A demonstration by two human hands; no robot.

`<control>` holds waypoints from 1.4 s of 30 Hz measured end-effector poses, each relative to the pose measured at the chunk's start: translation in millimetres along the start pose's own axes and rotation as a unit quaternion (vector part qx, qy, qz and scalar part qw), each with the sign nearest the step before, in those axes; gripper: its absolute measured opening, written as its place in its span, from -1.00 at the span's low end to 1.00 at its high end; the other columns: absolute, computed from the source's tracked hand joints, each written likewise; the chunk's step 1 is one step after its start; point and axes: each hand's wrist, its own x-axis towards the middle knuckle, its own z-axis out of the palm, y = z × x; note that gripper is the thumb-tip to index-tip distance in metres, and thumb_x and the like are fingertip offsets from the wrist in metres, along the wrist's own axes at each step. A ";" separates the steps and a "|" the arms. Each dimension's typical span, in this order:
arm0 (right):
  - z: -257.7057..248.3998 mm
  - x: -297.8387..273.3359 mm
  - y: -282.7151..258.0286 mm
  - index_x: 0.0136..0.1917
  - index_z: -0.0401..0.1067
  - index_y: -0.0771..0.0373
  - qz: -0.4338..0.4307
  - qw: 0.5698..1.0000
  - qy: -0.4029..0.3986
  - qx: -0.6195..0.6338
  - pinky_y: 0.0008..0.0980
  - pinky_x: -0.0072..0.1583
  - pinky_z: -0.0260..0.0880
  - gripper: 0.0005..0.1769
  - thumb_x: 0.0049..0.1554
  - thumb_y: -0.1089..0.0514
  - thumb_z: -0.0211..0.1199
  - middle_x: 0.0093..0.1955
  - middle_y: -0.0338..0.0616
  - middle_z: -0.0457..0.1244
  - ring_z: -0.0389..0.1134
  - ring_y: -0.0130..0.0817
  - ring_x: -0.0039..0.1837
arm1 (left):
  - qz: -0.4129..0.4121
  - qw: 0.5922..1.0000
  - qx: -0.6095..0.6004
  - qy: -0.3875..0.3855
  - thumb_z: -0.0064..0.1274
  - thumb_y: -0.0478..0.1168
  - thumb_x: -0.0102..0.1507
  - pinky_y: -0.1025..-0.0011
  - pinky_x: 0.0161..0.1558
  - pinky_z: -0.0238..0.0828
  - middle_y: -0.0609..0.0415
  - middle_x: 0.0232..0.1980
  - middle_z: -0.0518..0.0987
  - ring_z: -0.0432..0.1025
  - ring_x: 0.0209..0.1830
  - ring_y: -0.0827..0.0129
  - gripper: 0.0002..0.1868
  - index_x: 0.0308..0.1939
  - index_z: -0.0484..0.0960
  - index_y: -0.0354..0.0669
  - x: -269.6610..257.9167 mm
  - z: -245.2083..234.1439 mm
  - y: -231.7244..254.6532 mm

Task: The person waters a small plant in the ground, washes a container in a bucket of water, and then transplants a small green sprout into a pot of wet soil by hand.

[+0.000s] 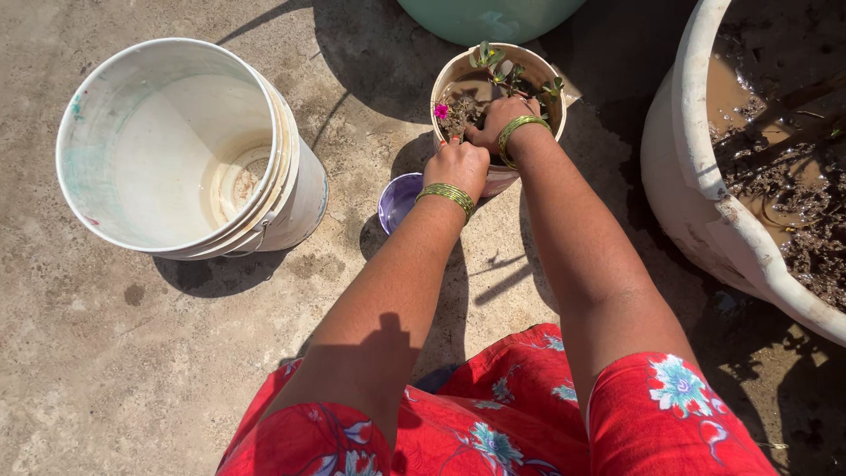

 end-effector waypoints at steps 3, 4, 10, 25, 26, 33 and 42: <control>-1.0 -6.7 -5.1 0.23 0.56 0.20 0.009 0.999 -0.034 -0.003 0.10 0.50 -0.01 -0.19 0.19 -0.50 -0.02 0.23 0.13 0.37 0.30 -0.07 0.40 | -0.007 1.000 0.002 0.016 0.05 -0.29 0.29 0.27 0.04 0.58 -0.05 0.02 0.66 0.50 0.21 0.18 -0.84 -0.13 0.74 -0.10 1.4 2.3 1.4; -2.4 -10.5 -5.8 0.23 0.57 0.21 0.017 0.999 -0.043 0.006 0.06 0.51 0.00 -0.18 0.20 -0.51 -0.03 0.25 0.12 0.37 0.32 -0.09 0.39 | -0.008 1.000 0.001 0.017 0.05 -0.29 0.29 0.27 0.04 0.58 -0.05 0.02 0.66 0.50 0.21 0.18 -0.84 -0.13 0.74 -0.10 1.7 3.2 2.2; -9.2 -27.8 -5.6 0.26 0.55 0.21 0.030 0.996 -0.072 0.033 0.00 0.48 0.10 -0.14 0.19 -0.53 -0.07 0.27 0.10 0.37 0.37 -0.10 0.35 | -0.028 0.999 -0.004 0.026 0.04 -0.28 0.29 0.28 0.03 0.60 -0.10 0.06 0.64 0.51 0.20 0.17 -0.82 -0.11 0.72 -0.15 1.2 4.8 3.6; -4.4 -34.6 0.2 0.14 0.56 0.28 0.052 0.996 0.065 -0.021 -0.11 0.13 0.48 -0.34 -0.01 -0.26 0.37 0.12 0.06 0.38 0.45 -0.06 0.16 | -0.041 0.996 -0.073 0.042 0.06 -0.32 0.26 0.17 -0.05 0.62 -0.22 0.05 0.62 0.57 0.06 0.01 -0.83 -0.12 0.72 -0.20 -3.7 4.2 -3.9; -9.3 -35.8 -2.2 0.12 0.59 0.24 0.071 0.991 0.096 -0.055 -0.15 0.11 0.51 -0.37 -0.01 -0.28 0.38 0.06 0.03 0.41 0.48 -0.08 0.12 | -0.038 0.995 -0.079 0.050 0.07 -0.31 0.26 0.17 -0.05 0.62 -0.22 0.05 0.62 0.57 0.06 0.02 -0.84 -0.14 0.73 -0.20 -4.3 4.1 -3.3; -49.4 -42.3 51.5 0.14 0.63 0.18 0.035 0.982 0.103 0.151 -0.17 0.08 0.52 -0.58 0.11 -0.10 0.42 0.02 0.07 0.44 0.52 -0.09 0.01 | -0.015 0.996 -0.057 0.072 0.06 -0.34 0.26 0.21 -0.05 0.64 -0.20 0.04 0.65 0.59 0.07 0.07 -0.84 -0.15 0.74 -0.24 -3.9 8.8 -4.4; -19.6 -32.5 3.6 0.25 0.59 -0.17 -0.214 0.964 0.099 0.123 -0.13 0.26 0.38 -0.55 0.06 -0.04 0.42 0.13 -0.09 0.42 0.42 -0.08 0.15 | -0.010 0.997 -0.055 0.047 0.05 -0.31 0.28 0.24 -0.04 0.63 -0.17 0.06 0.63 0.56 0.11 0.11 -0.83 -0.12 0.73 -0.20 -7.3 2.1 -4.0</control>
